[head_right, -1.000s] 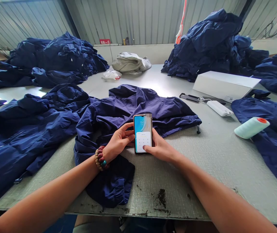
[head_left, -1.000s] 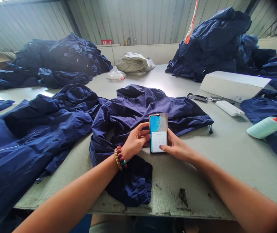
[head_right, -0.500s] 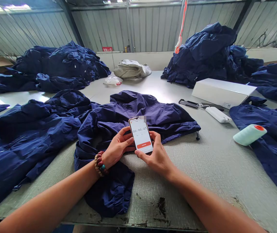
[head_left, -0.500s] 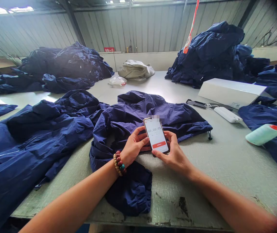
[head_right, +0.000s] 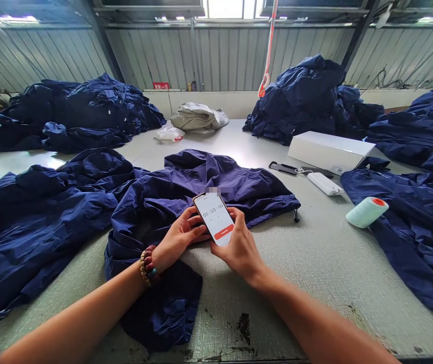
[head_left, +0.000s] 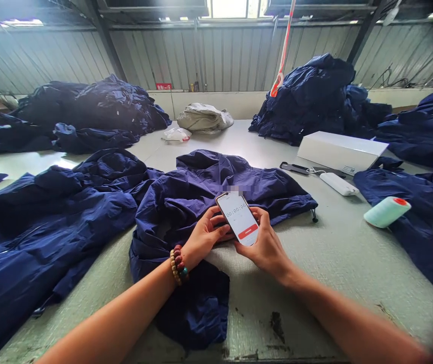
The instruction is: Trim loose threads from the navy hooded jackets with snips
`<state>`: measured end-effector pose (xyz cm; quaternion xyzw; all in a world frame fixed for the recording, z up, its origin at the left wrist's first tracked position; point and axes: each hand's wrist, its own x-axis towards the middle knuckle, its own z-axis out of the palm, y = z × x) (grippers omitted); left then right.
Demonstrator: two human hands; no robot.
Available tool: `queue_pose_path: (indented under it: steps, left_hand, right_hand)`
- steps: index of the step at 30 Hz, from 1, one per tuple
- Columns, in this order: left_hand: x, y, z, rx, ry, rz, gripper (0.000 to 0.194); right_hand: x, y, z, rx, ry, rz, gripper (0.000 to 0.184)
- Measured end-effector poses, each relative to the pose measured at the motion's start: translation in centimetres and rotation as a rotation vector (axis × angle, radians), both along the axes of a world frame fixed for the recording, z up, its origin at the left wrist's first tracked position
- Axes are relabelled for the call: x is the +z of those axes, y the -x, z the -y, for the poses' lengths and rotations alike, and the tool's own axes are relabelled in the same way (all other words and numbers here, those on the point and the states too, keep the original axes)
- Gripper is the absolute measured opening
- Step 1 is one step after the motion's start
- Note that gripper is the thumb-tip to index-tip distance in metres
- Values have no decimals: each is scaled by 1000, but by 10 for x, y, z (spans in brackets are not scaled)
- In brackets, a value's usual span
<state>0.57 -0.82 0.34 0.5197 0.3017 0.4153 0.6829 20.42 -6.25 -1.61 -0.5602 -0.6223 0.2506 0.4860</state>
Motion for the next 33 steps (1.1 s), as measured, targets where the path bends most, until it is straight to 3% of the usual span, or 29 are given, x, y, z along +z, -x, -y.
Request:
queue_pose_path:
  steps: [5, 9, 16, 21, 25, 30, 33]
  left_hand:
    - [-5, 3, -9, 127, -184, -225, 53]
    - [-9, 5, -15, 166, -292, -372, 48]
    - [-10, 5, -18, 172, -301, -372, 46]
    - [-9, 6, -18, 156, -309, -371, 46]
    - [-8, 8, -19, 148, -283, -355, 49]
    - [-13, 10, -22, 131, -311, -385, 45]
    - [-18, 11, -24, 141, -416, -453, 37]
  right_hand:
    - [2, -26, -20, -159, -57, -14, 85]
    - [6, -72, -48, -397, -42, -25, 91]
    - [29, -206, -69, -716, 264, 245, 96]
    - [21, -272, -68, -771, 509, 471, 89]
    - [3, -292, -77, -775, 617, 567, 82]
    - [-8, -298, -82, -776, 627, 623, 50]
    - [-9, -285, -71, -762, 532, 661, 61]
